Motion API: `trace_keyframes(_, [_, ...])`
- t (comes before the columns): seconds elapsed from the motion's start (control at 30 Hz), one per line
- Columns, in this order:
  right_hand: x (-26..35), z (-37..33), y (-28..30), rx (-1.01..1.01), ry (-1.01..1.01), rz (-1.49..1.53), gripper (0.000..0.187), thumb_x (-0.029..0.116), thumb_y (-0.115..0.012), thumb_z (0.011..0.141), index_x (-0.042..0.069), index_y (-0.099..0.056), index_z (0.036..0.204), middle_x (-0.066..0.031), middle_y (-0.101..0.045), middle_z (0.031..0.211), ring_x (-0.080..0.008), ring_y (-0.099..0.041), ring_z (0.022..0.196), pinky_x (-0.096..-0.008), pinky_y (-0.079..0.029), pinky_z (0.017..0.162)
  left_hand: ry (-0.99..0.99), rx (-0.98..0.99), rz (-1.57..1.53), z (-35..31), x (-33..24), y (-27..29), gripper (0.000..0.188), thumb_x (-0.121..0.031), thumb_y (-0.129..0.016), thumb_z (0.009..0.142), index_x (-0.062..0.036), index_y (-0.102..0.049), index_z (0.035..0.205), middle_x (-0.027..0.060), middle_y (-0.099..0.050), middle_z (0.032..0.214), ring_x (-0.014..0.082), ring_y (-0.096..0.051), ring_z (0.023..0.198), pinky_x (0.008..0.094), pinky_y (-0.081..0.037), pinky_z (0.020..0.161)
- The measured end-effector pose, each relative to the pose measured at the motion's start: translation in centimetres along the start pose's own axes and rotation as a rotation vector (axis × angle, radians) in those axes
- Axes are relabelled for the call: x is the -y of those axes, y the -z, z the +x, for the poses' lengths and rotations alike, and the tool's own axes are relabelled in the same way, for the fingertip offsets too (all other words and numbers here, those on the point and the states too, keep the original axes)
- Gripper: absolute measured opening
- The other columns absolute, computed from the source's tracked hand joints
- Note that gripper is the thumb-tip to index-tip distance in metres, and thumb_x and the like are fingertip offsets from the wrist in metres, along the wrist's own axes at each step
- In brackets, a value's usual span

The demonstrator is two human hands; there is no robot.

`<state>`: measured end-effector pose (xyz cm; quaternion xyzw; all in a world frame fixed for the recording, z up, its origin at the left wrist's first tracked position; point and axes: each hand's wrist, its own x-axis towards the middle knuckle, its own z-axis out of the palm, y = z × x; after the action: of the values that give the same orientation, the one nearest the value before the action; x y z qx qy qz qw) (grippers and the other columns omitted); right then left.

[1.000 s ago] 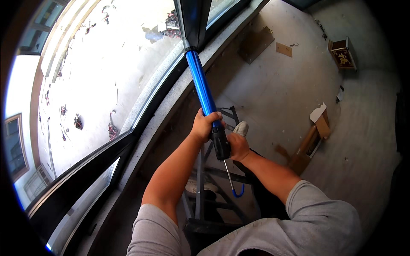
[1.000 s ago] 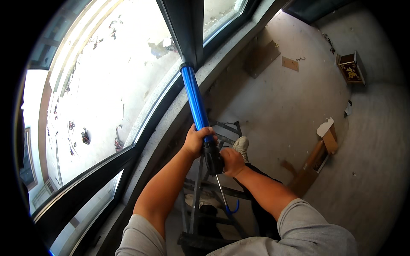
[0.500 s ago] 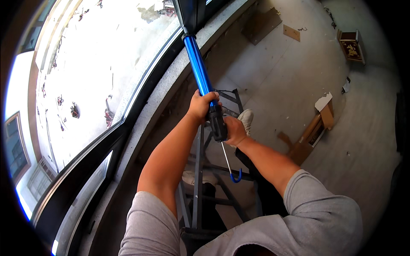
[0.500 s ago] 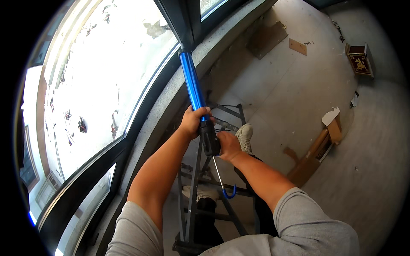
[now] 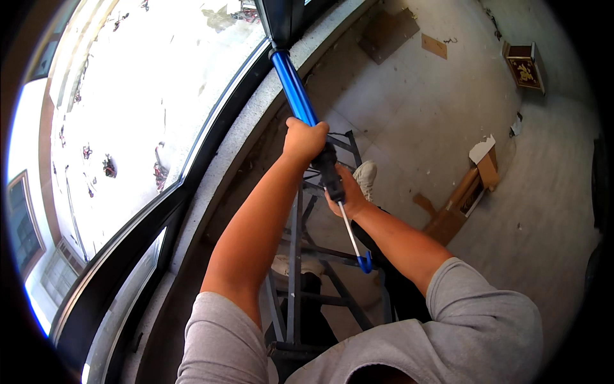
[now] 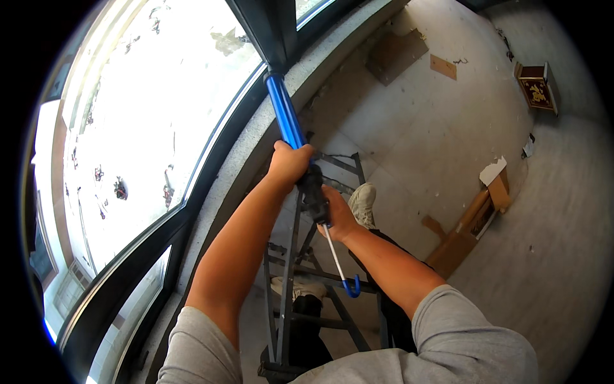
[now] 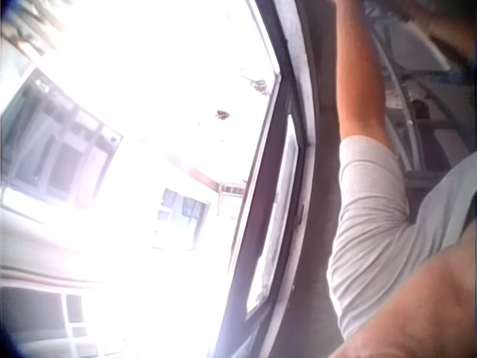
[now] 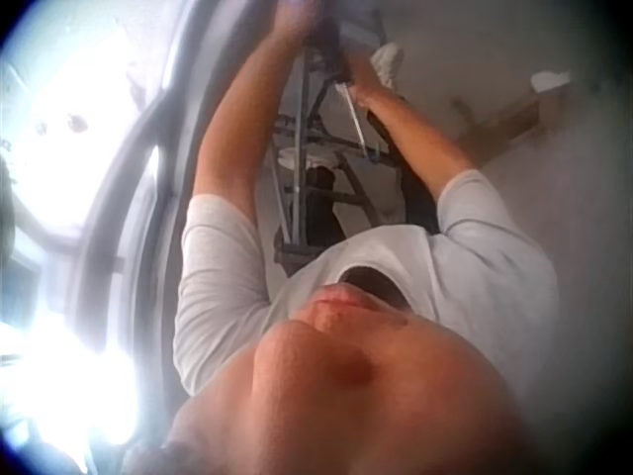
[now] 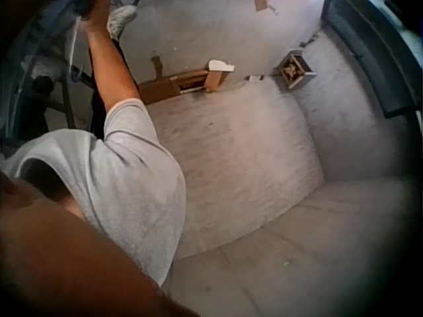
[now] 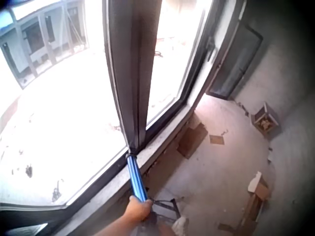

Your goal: The person climbs a stepladder and uses a caulking gun to apply sealant along the interior edges of a large window frame. They move the ladder to different positions to reach various sections of the frame and continue applying the sealant in continuous lines.

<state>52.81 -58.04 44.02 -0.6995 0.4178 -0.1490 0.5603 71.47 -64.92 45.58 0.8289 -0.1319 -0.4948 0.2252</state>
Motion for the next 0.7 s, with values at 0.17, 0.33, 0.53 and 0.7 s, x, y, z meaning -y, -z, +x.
trace_keyframes(0.17, [1.2,1.5,2.4,0.066,0.047,-0.008,0.043,0.008,-0.065,0.071,0.001,-0.053,0.111,-0.0205,-0.058,0.099,-0.0408,-0.058,0.091,-0.0423,-0.047,0.080,0.220,0.401,-0.699,0.4,-1.2,0.9,0.038,-0.013,-0.069,0.078,0.0057,-0.049,0.105,0.0168,-0.060,0.082,0.0261,-0.065,0.064,0.0390,-0.056,0.054])
trace_keyframes(0.33, [2.6,2.9,3.7,0.004,0.177,-0.118,0.033,0.013,-0.069,0.066,0.002,-0.056,0.093,-0.0193,-0.057,0.085,-0.0405,-0.057,0.081,-0.0436,-0.046,0.072,0.287,0.361,-0.858,-0.6,-3.2,1.5,0.026,-0.008,-0.068,0.079,0.0091,-0.054,0.091,0.0156,-0.057,0.077,0.0272,-0.063,0.058,0.0426,-0.056,0.051])
trace_keyframes(0.53, [2.5,2.7,4.4,0.095,0.161,-0.219,0.037,0.016,-0.073,0.062,0.001,-0.056,0.091,-0.0196,-0.057,0.082,-0.0408,-0.057,0.078,-0.0439,-0.046,0.069,0.319,0.380,-0.864,-0.9,-2.8,2.2,0.032,-0.012,-0.067,0.081,0.0038,-0.047,0.102,0.0188,-0.060,0.080,0.0273,-0.066,0.064,0.0407,-0.058,0.053])
trace_keyframes(0.7, [4.1,1.7,2.8,0.101,0.206,-0.202,0.033,0.017,-0.074,0.065,0.002,-0.056,0.088,-0.0184,-0.057,0.078,-0.0396,-0.057,0.074,-0.0423,-0.046,0.065,0.326,0.401,-0.892,-0.6,0.4,3.3,0.031,-0.012,-0.066,0.082,0.0032,-0.047,0.101,0.0174,-0.059,0.078,0.0265,-0.065,0.063,0.0415,-0.058,0.054])
